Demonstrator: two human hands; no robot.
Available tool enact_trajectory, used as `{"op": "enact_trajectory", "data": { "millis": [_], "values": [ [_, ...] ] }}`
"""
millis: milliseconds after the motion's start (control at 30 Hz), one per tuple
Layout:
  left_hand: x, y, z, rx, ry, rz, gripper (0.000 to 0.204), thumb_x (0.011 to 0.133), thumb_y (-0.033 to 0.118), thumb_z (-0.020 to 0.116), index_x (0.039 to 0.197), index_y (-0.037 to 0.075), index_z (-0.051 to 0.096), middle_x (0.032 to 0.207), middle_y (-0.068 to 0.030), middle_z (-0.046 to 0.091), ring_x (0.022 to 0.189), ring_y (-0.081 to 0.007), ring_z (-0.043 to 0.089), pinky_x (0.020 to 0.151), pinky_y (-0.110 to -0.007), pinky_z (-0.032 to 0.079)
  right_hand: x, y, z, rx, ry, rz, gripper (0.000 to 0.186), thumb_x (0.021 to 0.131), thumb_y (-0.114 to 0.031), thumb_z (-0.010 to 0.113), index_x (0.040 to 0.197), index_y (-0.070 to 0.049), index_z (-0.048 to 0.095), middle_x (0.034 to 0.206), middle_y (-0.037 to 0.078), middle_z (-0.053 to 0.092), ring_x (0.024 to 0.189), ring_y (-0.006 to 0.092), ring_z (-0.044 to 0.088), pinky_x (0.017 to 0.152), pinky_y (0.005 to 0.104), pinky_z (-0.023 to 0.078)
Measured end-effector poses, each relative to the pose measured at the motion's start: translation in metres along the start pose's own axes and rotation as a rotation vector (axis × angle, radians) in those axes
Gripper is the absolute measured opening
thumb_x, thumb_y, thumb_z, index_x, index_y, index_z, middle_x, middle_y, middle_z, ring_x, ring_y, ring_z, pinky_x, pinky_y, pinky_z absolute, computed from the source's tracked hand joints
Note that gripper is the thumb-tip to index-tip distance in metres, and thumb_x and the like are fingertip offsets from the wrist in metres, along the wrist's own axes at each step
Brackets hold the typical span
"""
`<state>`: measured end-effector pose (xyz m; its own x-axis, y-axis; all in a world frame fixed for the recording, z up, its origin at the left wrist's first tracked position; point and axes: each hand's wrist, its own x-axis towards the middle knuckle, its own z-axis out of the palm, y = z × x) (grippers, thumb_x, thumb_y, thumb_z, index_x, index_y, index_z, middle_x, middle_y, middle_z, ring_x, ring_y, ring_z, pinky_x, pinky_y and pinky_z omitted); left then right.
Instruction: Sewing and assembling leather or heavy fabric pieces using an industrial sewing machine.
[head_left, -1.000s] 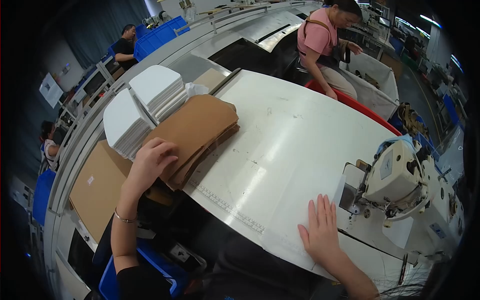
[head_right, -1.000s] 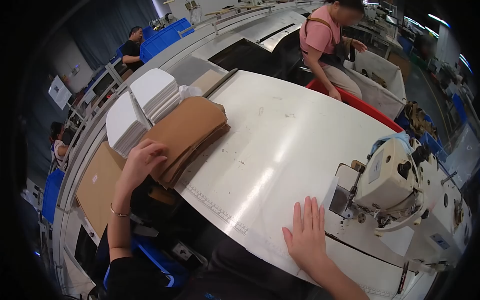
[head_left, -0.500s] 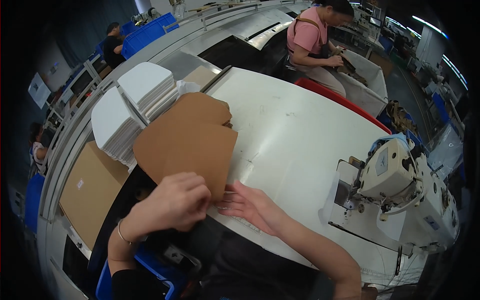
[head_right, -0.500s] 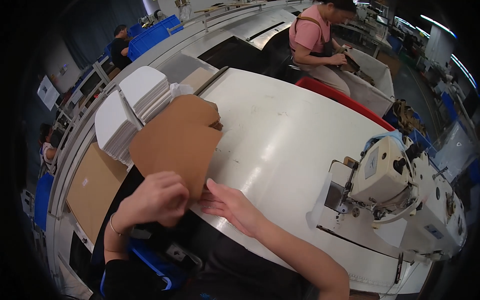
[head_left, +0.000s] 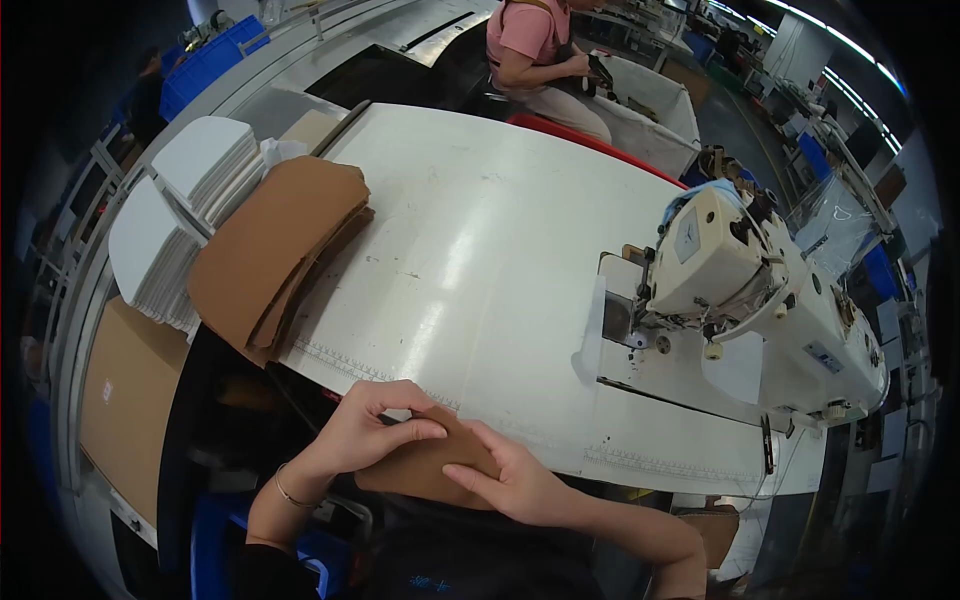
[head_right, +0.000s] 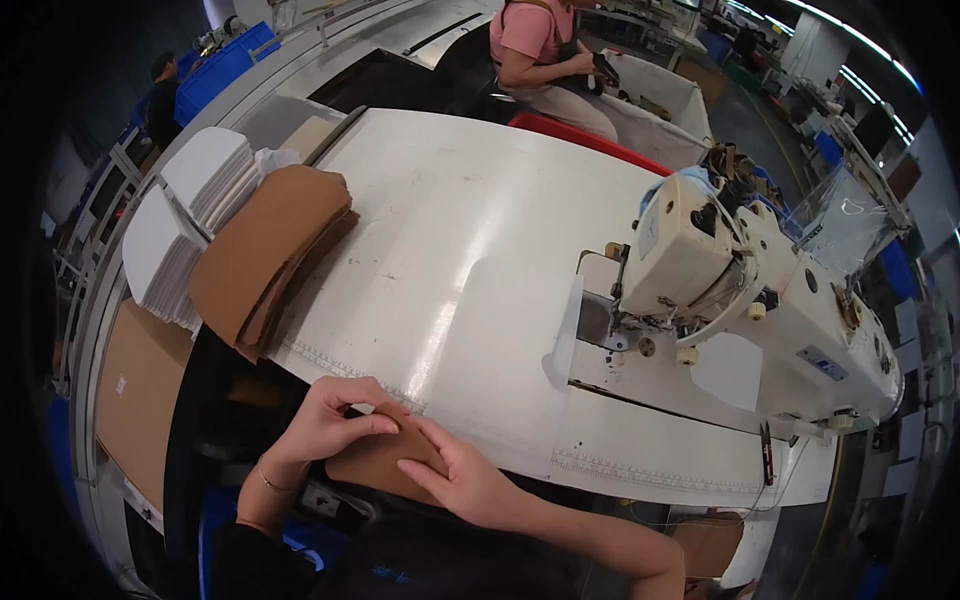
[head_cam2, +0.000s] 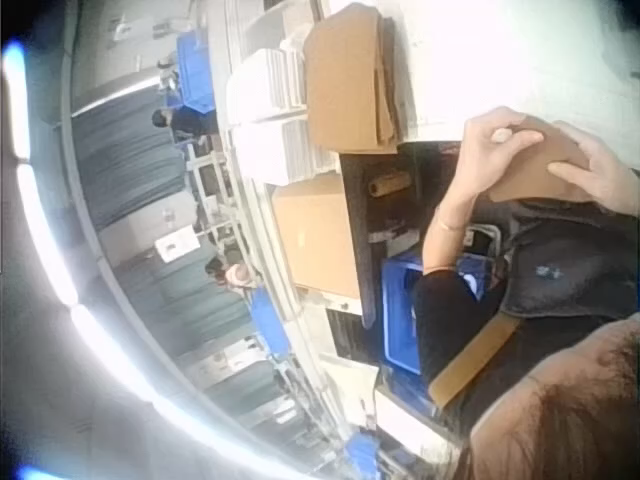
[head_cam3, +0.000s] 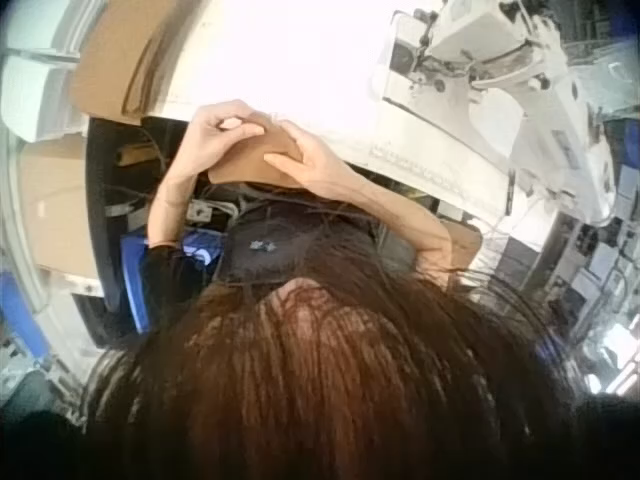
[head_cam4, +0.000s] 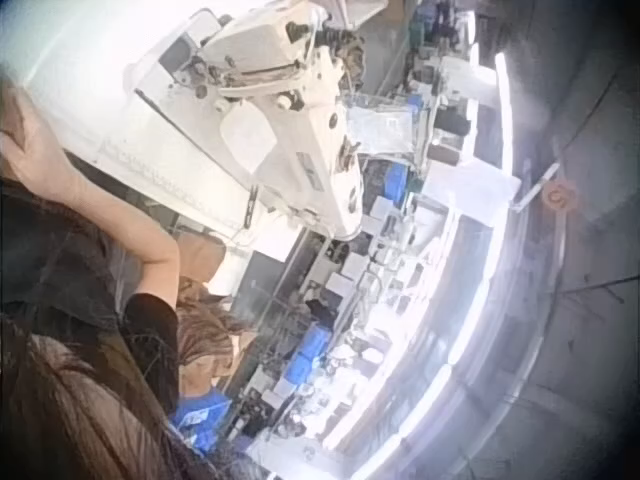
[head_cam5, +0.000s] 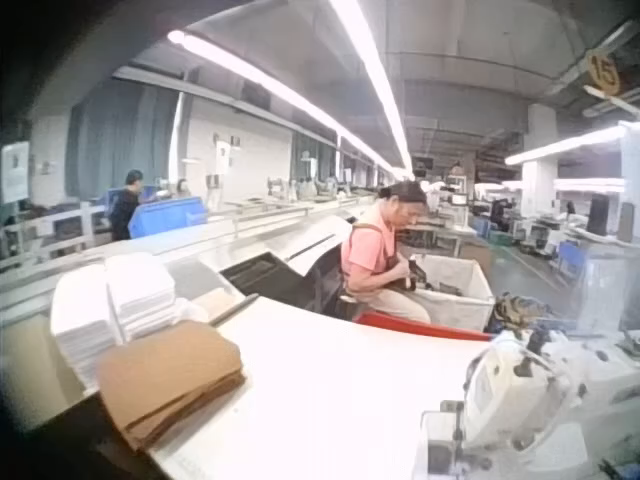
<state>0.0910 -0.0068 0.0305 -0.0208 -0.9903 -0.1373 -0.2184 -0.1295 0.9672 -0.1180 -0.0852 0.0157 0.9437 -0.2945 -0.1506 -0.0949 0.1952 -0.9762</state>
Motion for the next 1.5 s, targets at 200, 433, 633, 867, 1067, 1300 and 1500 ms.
{"op": "enact_trajectory", "data": {
  "millis": [200,433,633,867,1067,1300,1500],
  "values": [
    [0.013,0.028,0.003,-0.027,0.264,0.068,0.008,0.087,-0.001,0.062,0.089,0.0,0.07,0.08,-0.005,0.066,0.075,-0.0113,0.06,0.068,-0.024,0.047,-0.055,0.038,0.007,-0.035,-0.04,0.209,0.04,0.1,-0.017,0.048,0.136,0.001,0.043,0.08,0.006,0.059,0.067,0.0073,0.049,0.063,0.023,0.043],
    [0.16,0.076,0.012,0.478,0.172,0.356,0.013,0.083,0.008,0.07,0.086,-0.004,0.065,0.074,-0.0102,0.065,0.067,-0.0188,0.061,0.066,-0.028,0.049,-0.071,0.036,-0.003,0.437,0.262,0.061,0.04,0.104,-0.02,0.04,0.135,0.006,0.043,0.115,0.012,0.061,0.103,0.017,0.06,0.076,0.0227,0.047],
    [0.253,0.017,0.055,0.727,-0.054,0.459,0.01,0.082,0.009,0.07,0.084,0.001,0.064,0.087,-0.0113,0.06,0.086,-0.0277,0.056,0.077,-0.036,0.049,-0.063,0.044,-0.017,0.936,0.377,0.06,0.043,0.105,-0.026,0.037,0.132,0.007,0.045,0.126,0.019,0.057,0.115,0.0281,0.059,0.089,0.0338,0.053],
    [0.197,0.026,0.069,0.51,-0.205,0.312,0.012,0.081,0.004,0.07,0.081,0.001,0.059,0.09,-0.0108,0.06,0.081,-0.0257,0.058,0.072,-0.034,0.049,-0.108,0.01,-0.074,-0.709,0.374,0.017,0.027,0.089,-0.028,0.066,0.101,-0.004,0.059,0.089,0.009,0.065,0.06,0.0243,0.063,0.054,0.032,0.05],
    [0.184,0.032,0.069,0.248,-0.294,0.211,0.008,0.081,0.001,0.07,0.084,0.001,0.064,0.098,-0.0075,0.064,0.085,-0.0183,0.063,0.072,-0.029,0.052,-0.051,0.005,-0.138,-0.53,0.64,-0.02,0.033,0.087,-0.023,0.071,0.107,0.0,0.058,0.089,0.008,0.066,0.071,0.0174,0.066,0.065,0.0276,0.053],
    [0.181,0.021,0.066,0.005,-0.265,0.139,0.007,0.083,0.003,0.069,0.088,0.0,0.065,0.085,-0.0084,0.068,0.077,-0.0169,0.066,0.067,-0.028,0.054,-0.039,0.008,-0.137,-0.005,0.561,0.122,0.023,0.091,-0.016,0.066,0.104,0.003,0.063,0.091,0.009,0.07,0.083,0.0103,0.067,0.077,0.0249,0.054],
    [0.183,0.034,0.067,0.064,-0.257,0.095,0.008,0.086,0.006,0.068,0.086,-0.002,0.065,0.082,-0.0087,0.069,0.08,-0.0158,0.068,0.071,-0.028,0.056,-0.04,0.005,-0.136,-0.037,0.564,0.123,0.022,0.092,-0.015,0.065,0.104,0.003,0.063,0.09,0.008,0.07,0.082,0.0107,0.067,0.078,0.0246,0.054]
  ]
}}
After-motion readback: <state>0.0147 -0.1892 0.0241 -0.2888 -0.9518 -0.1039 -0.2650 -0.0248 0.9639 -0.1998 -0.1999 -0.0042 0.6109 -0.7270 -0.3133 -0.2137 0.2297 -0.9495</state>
